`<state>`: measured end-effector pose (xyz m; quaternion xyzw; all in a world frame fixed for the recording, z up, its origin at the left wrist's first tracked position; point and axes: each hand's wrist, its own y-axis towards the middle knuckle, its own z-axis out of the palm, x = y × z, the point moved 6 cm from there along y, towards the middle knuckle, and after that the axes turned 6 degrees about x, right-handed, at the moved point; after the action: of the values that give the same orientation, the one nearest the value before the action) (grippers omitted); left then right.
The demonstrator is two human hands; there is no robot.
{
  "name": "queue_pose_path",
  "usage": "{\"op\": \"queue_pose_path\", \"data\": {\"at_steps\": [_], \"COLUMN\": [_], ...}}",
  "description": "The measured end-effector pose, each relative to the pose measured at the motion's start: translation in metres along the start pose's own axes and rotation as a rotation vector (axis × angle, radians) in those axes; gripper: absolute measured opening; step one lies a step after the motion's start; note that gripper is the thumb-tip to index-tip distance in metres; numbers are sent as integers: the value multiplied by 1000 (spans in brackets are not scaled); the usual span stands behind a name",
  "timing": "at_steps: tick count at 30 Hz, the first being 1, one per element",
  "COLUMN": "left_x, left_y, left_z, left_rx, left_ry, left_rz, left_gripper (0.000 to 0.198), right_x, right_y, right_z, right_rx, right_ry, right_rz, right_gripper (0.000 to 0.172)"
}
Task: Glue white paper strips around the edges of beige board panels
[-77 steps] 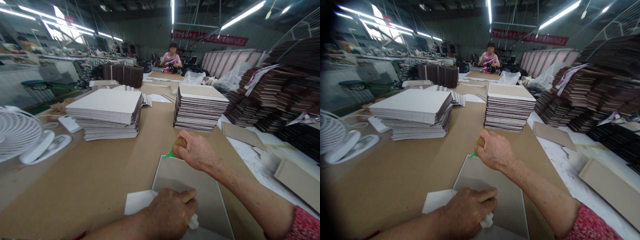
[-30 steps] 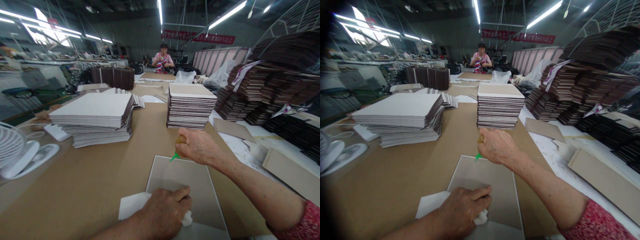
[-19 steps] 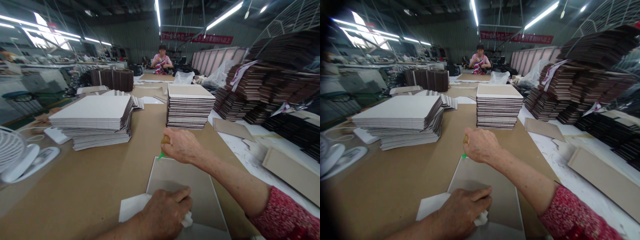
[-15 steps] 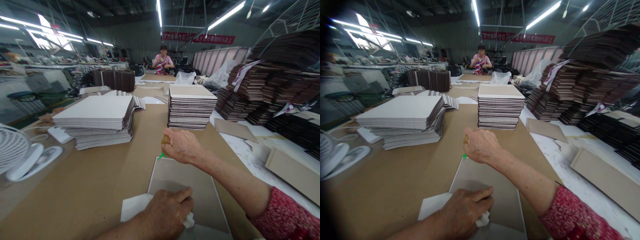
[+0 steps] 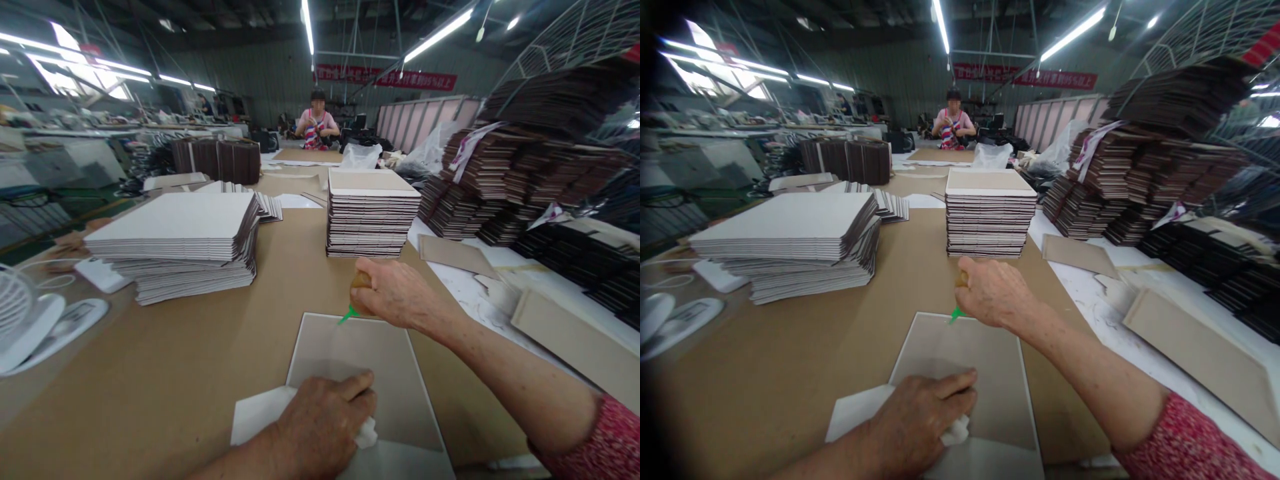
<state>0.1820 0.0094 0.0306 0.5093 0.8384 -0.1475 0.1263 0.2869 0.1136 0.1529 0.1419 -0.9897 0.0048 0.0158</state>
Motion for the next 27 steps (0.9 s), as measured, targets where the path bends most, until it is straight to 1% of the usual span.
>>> {"op": "queue_pose_path", "data": {"at_steps": [2,6,9,13,16,20,23,27], "left_x": [0,1,1,0,1,2,1,2], "left_y": [0,0,1,0,0,0,0,0], "left_z": [0,0,1,2,4,5,6,7], "left_rx": [0,-1,-1,0,-9,-29,-30,-29], "left_ry": [-17,-30,-30,-58,-67,-55,-47,-40], "left_rz": [4,-6,-3,12,12,19,27,24], "left_gripper": [51,53,58,59,64,68,68,63], "right_x": [-5,-19,-33,-52,-68,-88,-101,-111], "right_y": [-4,-11,-19,-32,-43,-57,-65,-72], "right_z": [-1,-2,0,0,0,1,2,4], "right_rx": [8,27,40,60,65,56,44,27], "right_ry": [13,17,28,50,54,97,104,105], "right_rz": [15,71,118,177,237,278,306,313], "right_gripper": [14,15,17,23,24,24,22,22]}}
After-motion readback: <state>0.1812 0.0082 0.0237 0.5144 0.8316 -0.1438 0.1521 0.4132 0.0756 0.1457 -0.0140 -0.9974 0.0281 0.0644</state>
